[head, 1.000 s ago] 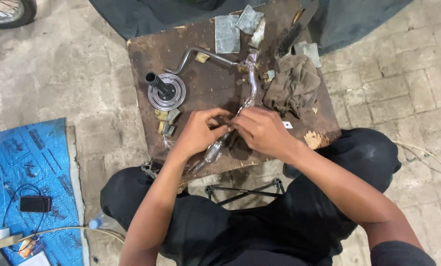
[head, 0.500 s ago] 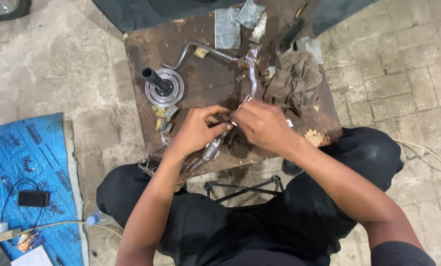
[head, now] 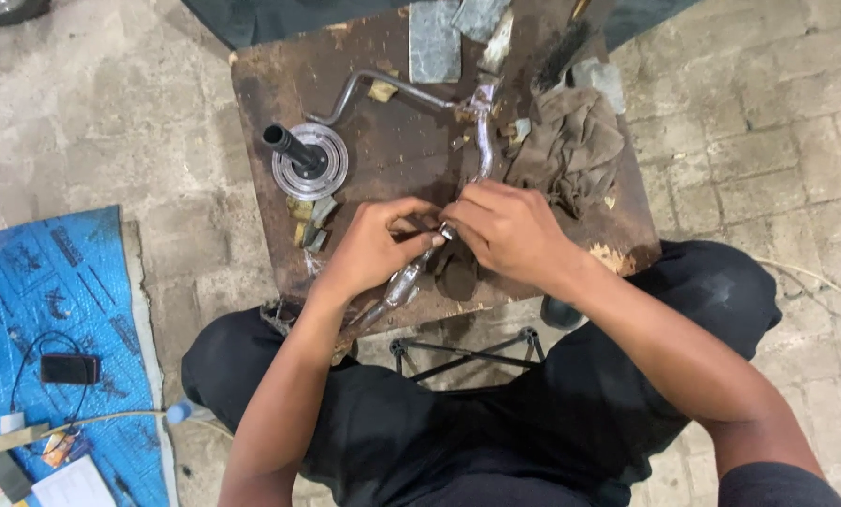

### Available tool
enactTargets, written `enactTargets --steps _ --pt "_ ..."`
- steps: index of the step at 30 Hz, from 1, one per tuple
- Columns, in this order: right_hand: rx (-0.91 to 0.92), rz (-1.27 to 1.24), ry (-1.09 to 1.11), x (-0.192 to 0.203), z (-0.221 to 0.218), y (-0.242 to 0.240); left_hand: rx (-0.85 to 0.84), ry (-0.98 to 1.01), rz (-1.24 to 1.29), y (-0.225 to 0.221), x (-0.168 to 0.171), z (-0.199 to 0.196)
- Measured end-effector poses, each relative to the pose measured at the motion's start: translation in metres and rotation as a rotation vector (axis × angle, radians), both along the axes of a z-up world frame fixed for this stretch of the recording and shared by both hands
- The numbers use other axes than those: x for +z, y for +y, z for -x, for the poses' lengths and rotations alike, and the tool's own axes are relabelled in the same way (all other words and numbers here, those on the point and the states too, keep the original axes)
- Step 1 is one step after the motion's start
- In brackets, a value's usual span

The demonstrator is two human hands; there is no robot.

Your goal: Scraping a metal pipe with a small abrasive tool to clean the surface.

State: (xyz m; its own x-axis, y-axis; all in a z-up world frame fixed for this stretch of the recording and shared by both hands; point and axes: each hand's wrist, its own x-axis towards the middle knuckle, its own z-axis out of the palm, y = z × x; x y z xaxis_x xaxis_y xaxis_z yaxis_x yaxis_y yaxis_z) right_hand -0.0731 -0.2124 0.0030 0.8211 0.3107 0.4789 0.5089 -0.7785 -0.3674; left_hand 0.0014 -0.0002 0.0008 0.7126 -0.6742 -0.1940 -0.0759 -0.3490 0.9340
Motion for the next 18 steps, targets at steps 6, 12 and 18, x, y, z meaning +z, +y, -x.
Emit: enactTargets --steps 6,12,18 --pt "0.041 -0.025 0.019 0.004 0.001 -0.001 -0.026 -0.059 -0.005 0.000 0.003 -0.001" --pt "-0.005 0.006 -0.032 0.008 0.004 0.000 -0.012 -0.039 -0.011 -0.002 0.004 -0.002" --pt "0.003 -0.021 0.035 -0.024 0.004 0.002 -0.010 -0.040 -0.002 -0.002 0.003 -0.002"
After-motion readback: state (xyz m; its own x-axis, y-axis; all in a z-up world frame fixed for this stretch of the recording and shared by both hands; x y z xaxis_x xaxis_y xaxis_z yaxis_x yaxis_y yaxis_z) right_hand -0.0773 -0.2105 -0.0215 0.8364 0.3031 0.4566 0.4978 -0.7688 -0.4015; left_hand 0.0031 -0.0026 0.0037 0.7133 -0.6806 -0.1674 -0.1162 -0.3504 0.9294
